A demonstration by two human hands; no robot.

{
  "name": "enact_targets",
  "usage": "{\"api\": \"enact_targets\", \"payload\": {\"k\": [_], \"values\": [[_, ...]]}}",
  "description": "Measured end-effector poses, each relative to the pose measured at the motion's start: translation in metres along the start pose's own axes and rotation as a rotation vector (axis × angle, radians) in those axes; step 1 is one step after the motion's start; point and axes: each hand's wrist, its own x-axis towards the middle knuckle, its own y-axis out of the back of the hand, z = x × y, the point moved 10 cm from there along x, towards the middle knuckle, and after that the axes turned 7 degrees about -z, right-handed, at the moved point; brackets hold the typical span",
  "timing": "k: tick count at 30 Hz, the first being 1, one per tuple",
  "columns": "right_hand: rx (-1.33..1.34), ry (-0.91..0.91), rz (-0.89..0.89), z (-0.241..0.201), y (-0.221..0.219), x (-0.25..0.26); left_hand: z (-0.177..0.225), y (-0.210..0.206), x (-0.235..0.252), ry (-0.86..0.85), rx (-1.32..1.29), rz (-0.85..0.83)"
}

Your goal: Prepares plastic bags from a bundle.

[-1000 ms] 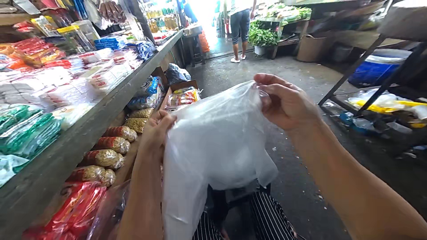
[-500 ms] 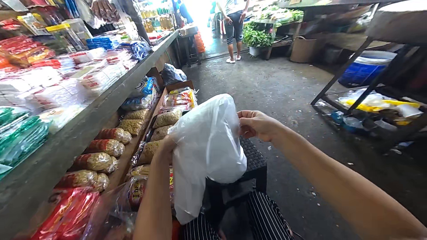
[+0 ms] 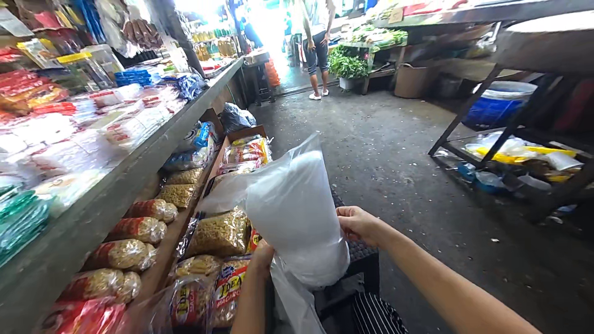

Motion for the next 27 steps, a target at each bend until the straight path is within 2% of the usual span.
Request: {"api": "enact_targets", "payload": {"k": [2, 4, 6, 8, 10, 11, 13, 17, 18, 20, 21, 23, 25, 27], "values": [[-0.043, 0.015, -0.075, -0.013, 0.001, 0.006, 0.027, 0.007, 0.007, -0.045, 0.273, 0.026], [-0.037, 0.063, -0.137, -0.028, 0.001, 0.012, 0.046, 0.009, 0.011, -0.017, 0.418, 0.029], [-0.005, 0.142, -0.162, -0.041, 0.002, 0.020, 0.054, 0.007, 0.015, 0.030, 0.513, 0.039], [0.054, 0.237, -0.157, -0.053, 0.003, 0.027, 0.061, 0.003, 0.020, 0.073, 0.757, 0.028], [0.100, 0.273, -0.169, -0.060, -0.001, 0.029, 0.066, -0.004, 0.019, 0.124, 0.993, 0.009], [0.097, 0.263, -0.172, -0.060, -0.004, 0.029, 0.069, -0.007, 0.013, 0.146, 1.015, 0.017], [0.023, 0.160, -0.134, -0.049, -0.007, 0.031, 0.072, -0.008, 0.001, 0.171, 0.939, 0.059], [-0.376, -0.117, -0.058, -0.004, 0.005, 0.030, 0.046, -0.003, 0.001, 0.191, 0.930, 0.032], [-0.429, -0.133, -0.063, 0.003, 0.007, 0.027, 0.037, -0.004, -0.001, 0.190, 0.865, 0.012], [-0.495, -0.118, -0.076, 0.006, 0.006, 0.022, 0.026, -0.002, -0.007, 0.110, 0.573, 0.056], [-0.529, -0.102, -0.082, 0.002, 0.003, 0.020, 0.020, 0.001, -0.007, 0.061, 0.469, 0.090], [-0.573, -0.031, -0.084, -0.011, 0.002, 0.013, 0.015, 0.011, -0.012, 0.034, 0.423, 0.144], [-0.490, 0.203, -0.055, -0.051, 0.007, -0.002, 0.032, 0.025, -0.014, -0.049, 0.359, 0.167], [-0.293, 0.491, -0.087, -0.089, 0.004, -0.022, 0.055, 0.026, -0.022, -0.216, 0.179, -0.015]]}}
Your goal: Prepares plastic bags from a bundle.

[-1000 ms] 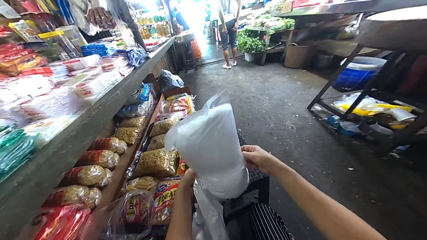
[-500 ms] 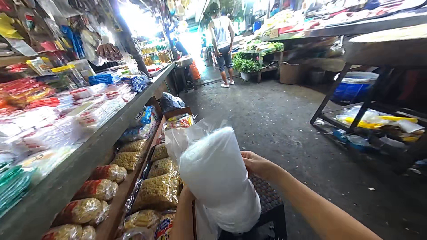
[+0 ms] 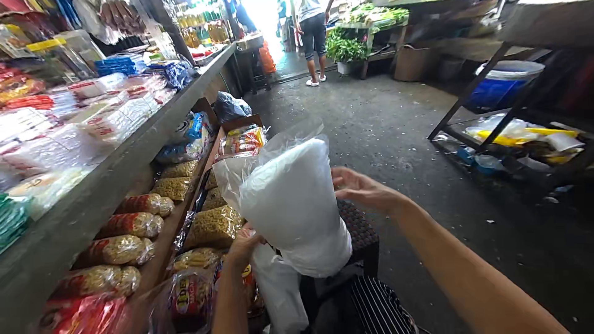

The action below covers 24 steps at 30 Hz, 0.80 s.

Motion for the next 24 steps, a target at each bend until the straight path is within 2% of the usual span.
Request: {"api": "enact_targets", "payload": {"k": [3, 6, 11, 13, 15, 19, 24], "values": [[0.094, 0.189, 0.017, -0.038, -0.016, 0.006, 0.044, -0.013, -0.011, -0.176, -0.055, -0.284], [0.075, 0.200, 0.044, -0.030, -0.040, 0.008, 0.060, -0.031, -0.015, -0.211, 0.066, -0.400], [-0.034, 0.148, 0.087, 0.019, -0.055, -0.014, 0.026, -0.051, -0.020, -0.194, 0.112, -0.399], [-0.097, 0.085, 0.102, 0.042, -0.060, -0.023, 0.012, -0.056, -0.022, -0.194, 0.063, -0.358], [-0.118, 0.109, 0.126, 0.056, -0.062, -0.030, 0.002, -0.058, -0.023, -0.187, 0.020, -0.299], [-0.152, 0.115, 0.126, 0.061, -0.063, -0.032, -0.007, -0.053, -0.029, -0.143, 0.011, -0.167], [-0.223, 0.012, 0.022, 0.068, -0.057, -0.044, 0.003, -0.024, -0.062, -0.035, 0.178, -0.135]]}}
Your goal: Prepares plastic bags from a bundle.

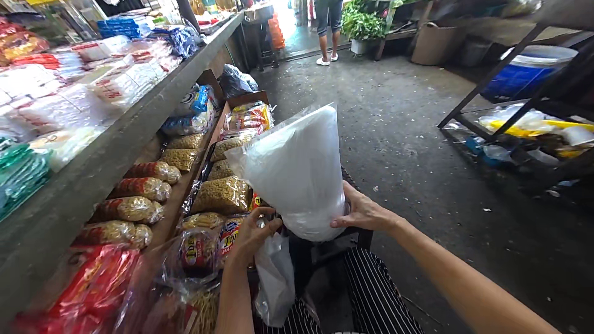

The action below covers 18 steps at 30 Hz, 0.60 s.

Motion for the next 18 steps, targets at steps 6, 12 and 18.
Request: {"api": "enact_targets", "payload": {"k": [6, 12, 18], "values": [[-0.074, 0.455, 0.407, -0.107, 0.048, -0.048, 0.085, -0.033, -0.058, -0.475, -0.056, -0.297], [-0.057, 0.521, -0.051, -0.178, -0.050, -0.061, 0.145, -0.053, -0.083, -0.716, -0.072, -0.145], [-0.067, 0.490, 0.053, -0.177, -0.033, -0.073, 0.146, -0.029, -0.098, -0.713, -0.105, 0.150]]}}
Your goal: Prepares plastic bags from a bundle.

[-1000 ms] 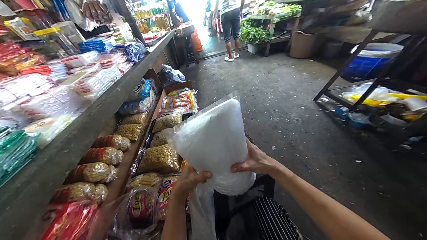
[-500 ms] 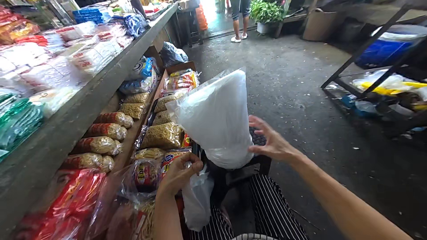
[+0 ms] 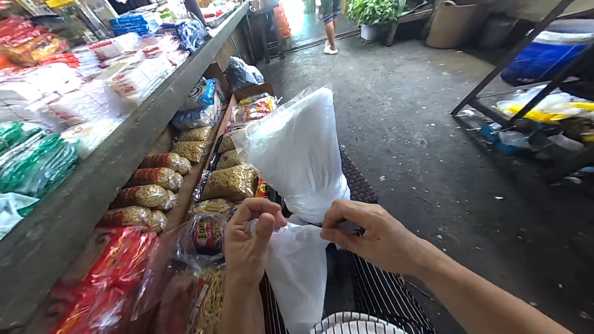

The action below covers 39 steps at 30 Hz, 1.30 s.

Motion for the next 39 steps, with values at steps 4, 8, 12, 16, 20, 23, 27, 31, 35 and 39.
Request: {"api": "enact_targets", "payload": {"k": [4, 8, 12, 16, 20, 23, 27, 31, 35, 39], "values": [[-0.055, 0.007, -0.023, 0.000, -0.007, 0.007, 0.005, -0.008, 0.001, -0.028, -0.068, -0.015], [0.031, 0.066, -0.018, -0.001, -0.016, 0.012, 0.010, -0.008, 0.003, -0.058, -0.071, 0.014], [-0.032, 0.044, 0.028, -0.007, 0.008, 0.013, 0.002, 0.000, -0.002, 0.007, 0.070, -0.096], [-0.055, 0.024, 0.058, -0.007, 0.025, 0.014, -0.005, -0.012, -0.005, 0.075, 0.075, -0.164], [-0.072, 0.000, 0.047, -0.006, 0.028, 0.014, -0.007, -0.011, -0.003, 0.008, -0.032, -0.084], [-0.150, 0.019, 0.059, -0.008, 0.029, 0.016, -0.006, -0.012, -0.003, 0.014, -0.030, -0.028], [-0.274, 0.079, 0.121, -0.016, 0.034, 0.022, -0.008, -0.016, -0.002, 0.016, -0.027, -0.013], [-0.312, 0.169, 0.181, -0.031, 0.035, 0.022, -0.015, -0.018, -0.002, 0.046, 0.071, -0.012], [-0.293, 0.075, 0.137, -0.022, 0.029, 0.024, -0.025, -0.019, -0.004, 0.050, 0.103, -0.045], [-0.250, -0.074, 0.030, 0.007, 0.024, 0.023, -0.020, -0.019, -0.001, -0.023, -0.090, -0.057]]}}
